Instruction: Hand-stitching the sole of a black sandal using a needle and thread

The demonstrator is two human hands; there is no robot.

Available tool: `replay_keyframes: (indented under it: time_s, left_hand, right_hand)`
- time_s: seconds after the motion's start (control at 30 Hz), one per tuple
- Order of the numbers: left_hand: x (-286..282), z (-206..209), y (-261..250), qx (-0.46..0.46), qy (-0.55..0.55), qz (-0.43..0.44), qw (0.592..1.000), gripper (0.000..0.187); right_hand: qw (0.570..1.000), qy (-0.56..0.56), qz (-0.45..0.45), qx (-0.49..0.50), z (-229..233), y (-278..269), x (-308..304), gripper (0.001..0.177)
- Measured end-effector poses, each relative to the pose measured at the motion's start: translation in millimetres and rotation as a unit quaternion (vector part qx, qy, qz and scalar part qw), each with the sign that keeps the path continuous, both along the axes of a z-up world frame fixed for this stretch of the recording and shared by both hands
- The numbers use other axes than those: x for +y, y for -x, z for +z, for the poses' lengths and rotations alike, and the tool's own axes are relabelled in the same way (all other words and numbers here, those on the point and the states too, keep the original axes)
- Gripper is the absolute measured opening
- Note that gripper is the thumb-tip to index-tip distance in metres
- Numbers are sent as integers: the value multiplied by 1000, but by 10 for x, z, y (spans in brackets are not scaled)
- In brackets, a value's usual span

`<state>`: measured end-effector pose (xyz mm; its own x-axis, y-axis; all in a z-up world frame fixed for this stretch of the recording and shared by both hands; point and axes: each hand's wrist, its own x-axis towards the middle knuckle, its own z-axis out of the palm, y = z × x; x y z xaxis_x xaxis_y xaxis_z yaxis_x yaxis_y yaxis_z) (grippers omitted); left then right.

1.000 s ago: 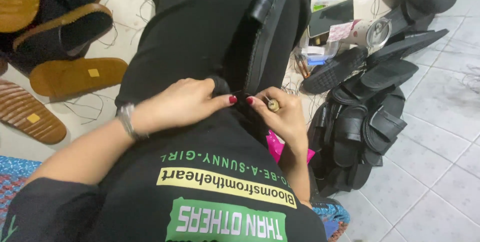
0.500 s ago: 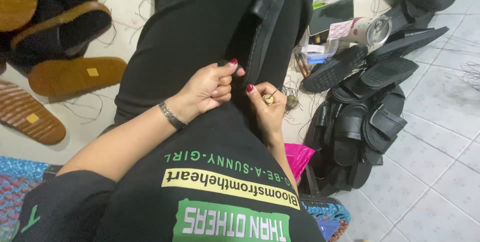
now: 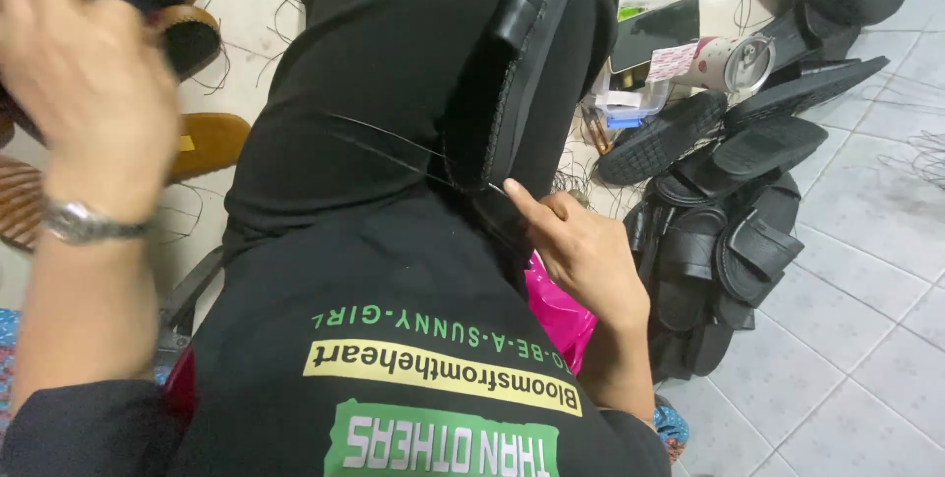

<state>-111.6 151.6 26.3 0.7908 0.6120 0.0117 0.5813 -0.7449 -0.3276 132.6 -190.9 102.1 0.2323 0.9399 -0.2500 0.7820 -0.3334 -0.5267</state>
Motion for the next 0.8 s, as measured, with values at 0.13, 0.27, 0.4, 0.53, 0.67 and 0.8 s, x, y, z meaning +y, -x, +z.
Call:
replay_keyframes:
  time_s: [0.13, 0.27, 0.4, 0.53, 0.67, 0.8]
  left_hand:
    - [-718, 392, -626, -285, 277, -211, 893, 35]
    - [-1142, 81, -937, -217, 370, -314, 847, 51]
    - [-1286, -135, -1042, -243, 278, -319, 873, 61]
    - [-1341, -180, -1075, -259, 277, -322, 867, 47]
    - [-1310, -238, -1076, -281, 266, -326, 863, 33]
    - [-1243, -242, -1082, -281, 256, -331, 864, 45]
  right_hand:
    - [998, 11, -8, -61, 20, 38, 74, 50]
    - [995, 30, 0, -93, 28, 36, 137, 50]
    - [989, 57, 13, -138, 144, 81, 228, 56]
    - [969, 118, 22, -216, 163, 193, 238, 61]
    - [969, 115, 25, -216, 83, 232, 274, 60]
    - [999, -10, -30, -42, -311, 96, 54, 55]
